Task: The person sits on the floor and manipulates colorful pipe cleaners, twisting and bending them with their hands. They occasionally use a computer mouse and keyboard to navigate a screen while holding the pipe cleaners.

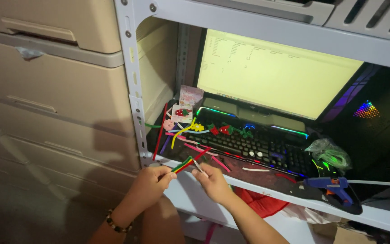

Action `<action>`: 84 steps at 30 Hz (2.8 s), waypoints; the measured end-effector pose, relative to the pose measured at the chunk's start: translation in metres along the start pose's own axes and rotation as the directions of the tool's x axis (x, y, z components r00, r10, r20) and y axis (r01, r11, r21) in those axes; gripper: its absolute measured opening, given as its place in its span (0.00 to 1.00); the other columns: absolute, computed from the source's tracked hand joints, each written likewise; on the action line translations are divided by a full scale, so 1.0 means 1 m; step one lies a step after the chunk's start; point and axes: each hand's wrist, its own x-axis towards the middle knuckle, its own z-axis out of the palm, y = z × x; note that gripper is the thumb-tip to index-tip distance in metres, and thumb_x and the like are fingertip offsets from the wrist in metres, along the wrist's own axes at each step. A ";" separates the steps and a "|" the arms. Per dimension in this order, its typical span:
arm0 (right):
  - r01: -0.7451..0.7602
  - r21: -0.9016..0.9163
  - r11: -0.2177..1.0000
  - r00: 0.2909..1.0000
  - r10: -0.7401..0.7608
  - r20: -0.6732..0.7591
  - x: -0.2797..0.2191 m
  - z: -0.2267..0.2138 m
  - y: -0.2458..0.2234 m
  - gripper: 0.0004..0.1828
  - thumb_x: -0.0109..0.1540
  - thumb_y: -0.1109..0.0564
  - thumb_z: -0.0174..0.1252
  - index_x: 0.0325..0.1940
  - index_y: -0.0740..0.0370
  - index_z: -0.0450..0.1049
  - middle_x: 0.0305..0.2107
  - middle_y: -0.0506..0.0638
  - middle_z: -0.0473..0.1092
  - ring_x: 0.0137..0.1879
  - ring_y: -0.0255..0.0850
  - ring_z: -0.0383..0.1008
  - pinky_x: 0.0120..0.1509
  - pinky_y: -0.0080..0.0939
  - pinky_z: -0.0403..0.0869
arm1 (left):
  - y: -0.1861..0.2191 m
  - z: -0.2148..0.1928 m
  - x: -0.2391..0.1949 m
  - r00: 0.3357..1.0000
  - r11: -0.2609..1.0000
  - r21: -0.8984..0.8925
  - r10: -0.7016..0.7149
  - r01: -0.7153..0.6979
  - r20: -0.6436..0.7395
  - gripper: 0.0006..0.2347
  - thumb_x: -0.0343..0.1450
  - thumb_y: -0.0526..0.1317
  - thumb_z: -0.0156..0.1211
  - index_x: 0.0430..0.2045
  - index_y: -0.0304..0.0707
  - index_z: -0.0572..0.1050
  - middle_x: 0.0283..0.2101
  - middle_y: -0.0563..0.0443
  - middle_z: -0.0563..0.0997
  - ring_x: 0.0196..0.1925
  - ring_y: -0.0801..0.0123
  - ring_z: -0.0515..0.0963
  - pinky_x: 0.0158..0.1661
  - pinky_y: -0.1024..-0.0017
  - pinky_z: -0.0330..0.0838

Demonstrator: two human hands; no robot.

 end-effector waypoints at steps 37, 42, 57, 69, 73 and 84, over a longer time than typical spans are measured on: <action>-0.233 0.405 0.884 0.900 0.039 0.434 0.011 -0.008 -0.024 0.16 0.70 0.56 0.51 0.29 0.64 0.72 0.20 0.52 0.70 0.21 0.36 0.66 0.24 0.33 0.65 | -0.024 0.001 -0.001 0.997 0.995 -0.061 -0.076 0.074 -0.030 0.08 0.69 0.41 0.64 0.30 0.36 0.87 0.17 0.56 0.76 0.20 0.75 0.66 0.25 0.76 0.62; -0.197 0.371 0.907 0.891 0.008 0.453 0.006 -0.011 -0.035 0.19 0.71 0.52 0.49 0.33 0.67 0.76 0.24 0.54 0.75 0.23 0.37 0.72 0.28 0.33 0.69 | -0.025 0.001 0.002 0.998 0.997 -0.055 -0.057 0.056 -0.017 0.08 0.69 0.40 0.64 0.28 0.36 0.87 0.15 0.55 0.76 0.19 0.75 0.67 0.25 0.76 0.61; 0.053 0.016 0.998 0.997 -0.054 0.058 0.025 -0.012 -0.005 0.05 0.64 0.56 0.59 0.41 0.59 0.74 0.28 0.45 0.72 0.32 0.33 0.71 0.38 0.33 0.71 | -0.037 0.009 0.018 0.997 0.991 -0.122 -0.068 0.062 -0.043 0.09 0.69 0.40 0.63 0.25 0.32 0.85 0.18 0.53 0.79 0.20 0.73 0.69 0.26 0.76 0.64; 0.409 -0.887 0.214 0.661 -0.740 0.126 0.094 0.052 0.006 0.16 0.56 0.49 0.57 0.42 0.60 0.72 0.42 0.57 0.69 0.51 0.55 0.66 0.57 0.53 0.62 | -0.046 0.008 0.027 0.991 0.993 -0.096 -0.077 0.067 -0.111 0.10 0.68 0.42 0.64 0.22 0.34 0.86 0.17 0.55 0.78 0.20 0.74 0.68 0.26 0.77 0.62; 0.425 -0.869 0.253 0.659 -0.744 0.106 0.091 0.048 0.000 0.16 0.53 0.53 0.57 0.43 0.61 0.73 0.45 0.57 0.70 0.53 0.55 0.67 0.59 0.53 0.62 | -0.051 0.009 0.034 0.990 0.984 -0.145 -0.115 0.102 -0.085 0.09 0.68 0.40 0.65 0.26 0.33 0.87 0.17 0.54 0.77 0.20 0.74 0.67 0.25 0.77 0.61; 0.111 -0.106 0.988 0.992 -0.116 -0.043 -0.025 -0.056 -0.014 0.08 0.64 0.59 0.58 0.42 0.62 0.82 0.27 0.44 0.75 0.31 0.32 0.68 0.36 0.32 0.69 | -0.023 0.057 0.064 0.848 0.932 0.064 0.295 -0.357 0.439 0.08 0.67 0.41 0.60 0.22 0.36 0.80 0.20 0.55 0.80 0.23 0.70 0.72 0.28 0.71 0.68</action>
